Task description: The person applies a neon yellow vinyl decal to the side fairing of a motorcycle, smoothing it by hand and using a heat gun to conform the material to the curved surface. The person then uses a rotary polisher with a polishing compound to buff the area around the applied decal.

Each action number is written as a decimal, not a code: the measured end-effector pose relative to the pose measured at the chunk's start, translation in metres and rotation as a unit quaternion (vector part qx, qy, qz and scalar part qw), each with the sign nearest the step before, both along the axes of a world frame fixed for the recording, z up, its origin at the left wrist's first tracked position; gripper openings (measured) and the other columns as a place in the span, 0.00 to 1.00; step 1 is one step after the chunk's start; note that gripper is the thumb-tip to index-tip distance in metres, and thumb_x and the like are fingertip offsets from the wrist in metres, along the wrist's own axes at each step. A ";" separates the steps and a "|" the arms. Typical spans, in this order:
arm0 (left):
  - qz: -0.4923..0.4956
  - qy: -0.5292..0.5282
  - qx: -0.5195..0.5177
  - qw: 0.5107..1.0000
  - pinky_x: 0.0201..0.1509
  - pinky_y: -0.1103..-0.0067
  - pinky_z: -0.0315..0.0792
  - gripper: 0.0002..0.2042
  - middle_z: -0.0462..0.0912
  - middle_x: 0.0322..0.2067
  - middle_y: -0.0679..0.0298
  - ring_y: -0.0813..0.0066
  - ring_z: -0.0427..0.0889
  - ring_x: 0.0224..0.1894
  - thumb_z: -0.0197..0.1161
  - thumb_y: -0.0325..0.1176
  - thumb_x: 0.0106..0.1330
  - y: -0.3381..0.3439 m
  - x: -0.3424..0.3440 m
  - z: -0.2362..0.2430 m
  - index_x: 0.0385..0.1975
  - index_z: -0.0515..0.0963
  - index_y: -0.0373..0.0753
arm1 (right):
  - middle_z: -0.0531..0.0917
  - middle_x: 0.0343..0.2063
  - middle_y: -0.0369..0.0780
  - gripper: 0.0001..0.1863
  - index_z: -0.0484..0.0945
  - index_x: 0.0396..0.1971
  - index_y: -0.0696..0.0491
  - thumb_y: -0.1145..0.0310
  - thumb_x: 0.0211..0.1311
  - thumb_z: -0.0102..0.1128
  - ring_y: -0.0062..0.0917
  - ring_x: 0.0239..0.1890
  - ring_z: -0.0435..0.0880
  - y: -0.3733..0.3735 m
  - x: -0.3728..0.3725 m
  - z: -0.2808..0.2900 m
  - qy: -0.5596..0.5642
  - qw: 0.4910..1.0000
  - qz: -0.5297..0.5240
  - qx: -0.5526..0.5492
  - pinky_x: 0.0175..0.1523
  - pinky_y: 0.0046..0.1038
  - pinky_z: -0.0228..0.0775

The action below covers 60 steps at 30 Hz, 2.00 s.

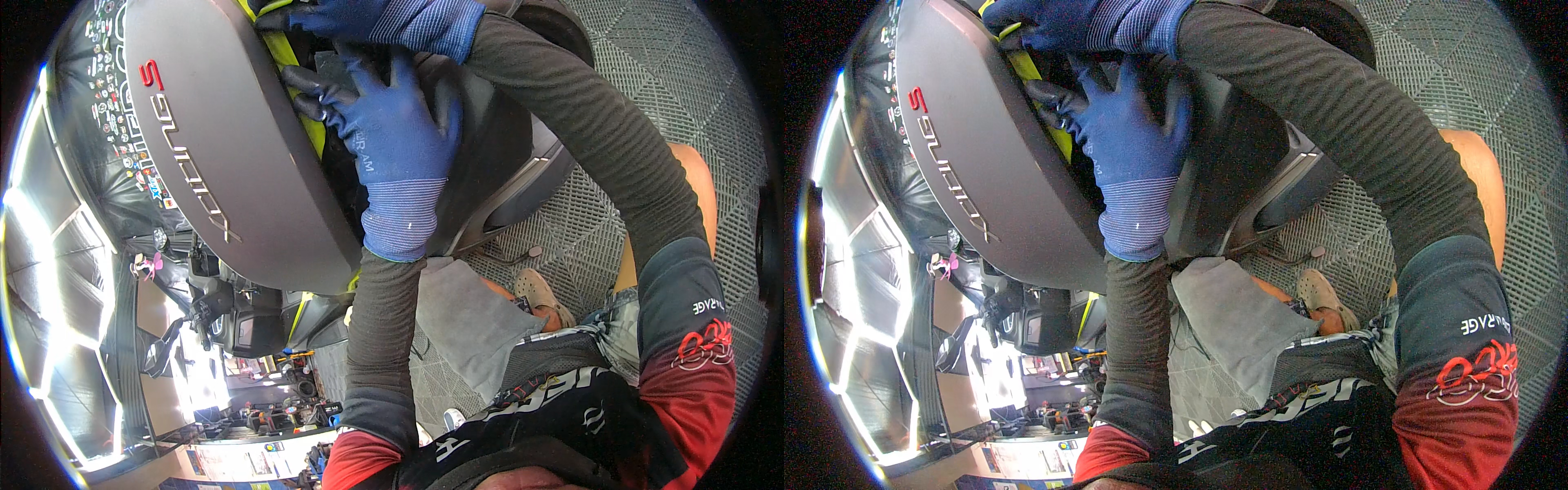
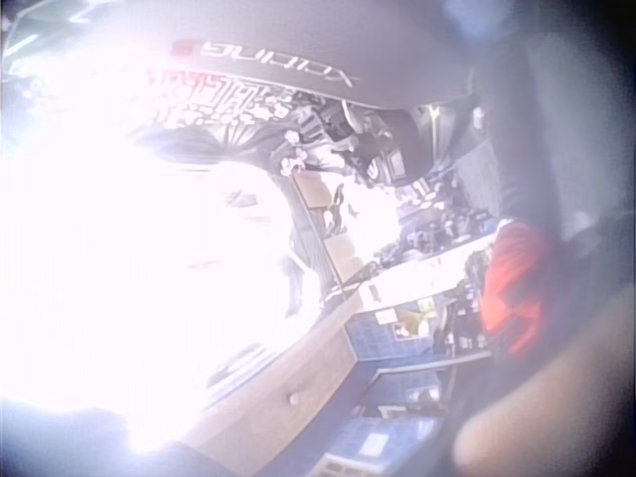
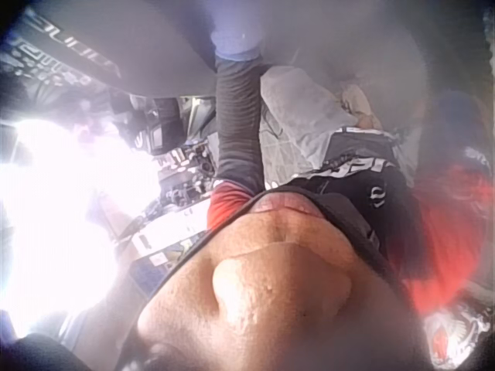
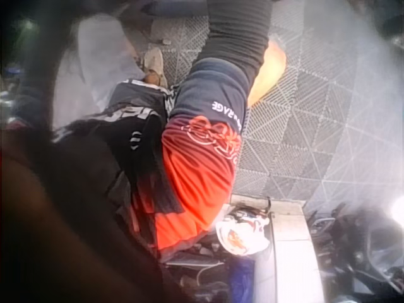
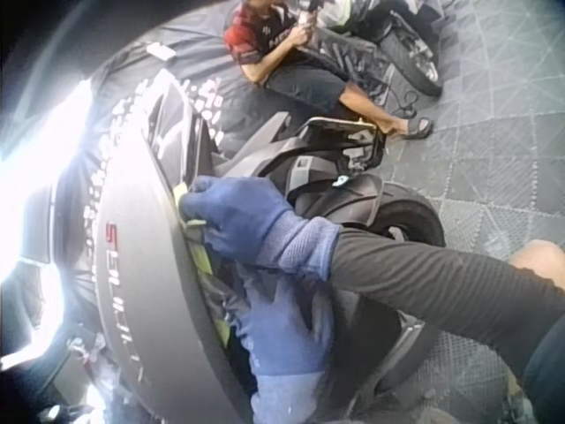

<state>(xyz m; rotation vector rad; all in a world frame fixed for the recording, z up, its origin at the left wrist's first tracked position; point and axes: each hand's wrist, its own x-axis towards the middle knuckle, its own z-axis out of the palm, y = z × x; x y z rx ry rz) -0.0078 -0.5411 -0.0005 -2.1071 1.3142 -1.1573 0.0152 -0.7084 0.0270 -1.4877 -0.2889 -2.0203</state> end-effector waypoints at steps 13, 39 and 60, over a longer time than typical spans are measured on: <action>-0.008 0.018 -0.021 1.000 0.73 0.37 0.54 0.30 0.53 0.72 0.30 0.11 0.41 0.72 0.66 0.57 0.63 0.001 -0.003 -0.002 0.63 0.76 0.48 | 0.80 0.34 0.44 0.11 0.76 0.34 0.51 0.60 0.61 0.63 0.46 0.37 0.84 0.003 -0.004 0.000 0.028 0.999 0.014 0.008 0.41 0.44 0.76; -0.090 0.000 -0.032 0.995 0.52 0.48 0.77 0.26 0.67 0.63 0.36 0.28 0.77 0.55 0.67 0.54 0.65 -0.039 0.019 0.043 0.58 0.77 0.46 | 0.87 0.31 0.47 0.13 0.83 0.36 0.59 0.64 0.58 0.66 0.31 0.35 0.87 -0.039 -0.018 0.025 0.011 0.970 0.238 0.053 0.44 0.31 0.76; -0.071 0.012 -0.100 0.992 0.66 0.44 0.66 0.24 0.59 0.69 0.29 0.22 0.67 0.63 0.66 0.48 0.63 -0.039 0.021 0.022 0.56 0.78 0.43 | 0.87 0.33 0.48 0.14 0.86 0.36 0.54 0.58 0.56 0.69 0.43 0.39 0.88 -0.030 -0.021 0.018 0.163 0.980 0.108 -0.019 0.47 0.40 0.78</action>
